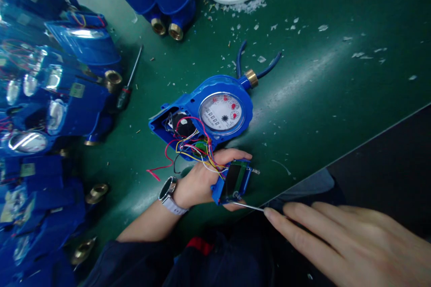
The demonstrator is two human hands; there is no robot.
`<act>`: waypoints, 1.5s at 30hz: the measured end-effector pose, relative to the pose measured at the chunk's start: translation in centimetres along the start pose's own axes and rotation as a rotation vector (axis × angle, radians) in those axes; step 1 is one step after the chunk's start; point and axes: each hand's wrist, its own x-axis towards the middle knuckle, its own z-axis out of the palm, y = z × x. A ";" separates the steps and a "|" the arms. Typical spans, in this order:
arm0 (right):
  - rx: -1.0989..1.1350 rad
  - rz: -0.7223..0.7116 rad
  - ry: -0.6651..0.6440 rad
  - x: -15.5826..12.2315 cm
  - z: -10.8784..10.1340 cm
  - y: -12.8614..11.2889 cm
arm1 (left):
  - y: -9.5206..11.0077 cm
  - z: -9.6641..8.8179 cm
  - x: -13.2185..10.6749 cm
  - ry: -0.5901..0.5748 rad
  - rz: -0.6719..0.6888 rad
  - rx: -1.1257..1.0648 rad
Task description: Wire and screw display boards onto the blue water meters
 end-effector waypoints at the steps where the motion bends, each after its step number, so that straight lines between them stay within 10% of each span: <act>1: -0.021 -0.009 0.018 0.1 0.0 -0.3 | -0.1 0.0 0.0 -0.001 0.007 0.006; 8: 0.270 0.132 -0.023 0.6 0.0 0.4 | -0.2 -0.1 0.0 -0.013 0.024 0.060; 13: 0.083 -0.126 0.043 -0.5 2.1 1.5 | 0.1 -0.1 0.1 -0.008 -0.007 0.065; 19: 0.601 0.196 -0.043 0.0 2.5 1.0 | 0.2 0.1 0.0 0.013 -0.056 -0.032; 24: 0.292 -0.047 0.079 0.1 2.6 1.2 | 0.0 0.2 -0.1 0.012 -0.051 -0.059; 29: 0.774 0.255 -0.089 0.9 2.4 1.1 | 0.2 0.2 0.0 0.037 -0.098 -0.083; 34: 0.391 -0.051 0.099 0.6 3.2 1.5 | 0.2 0.1 0.0 0.040 -0.049 -0.061; 39: 0.865 0.237 -0.077 1.3 2.9 1.2 | 0.2 0.1 0.1 0.038 -0.061 -0.075; 45: 0.312 -0.063 0.118 0.7 3.4 1.4 | 0.1 0.3 -0.1 0.039 -0.068 -0.118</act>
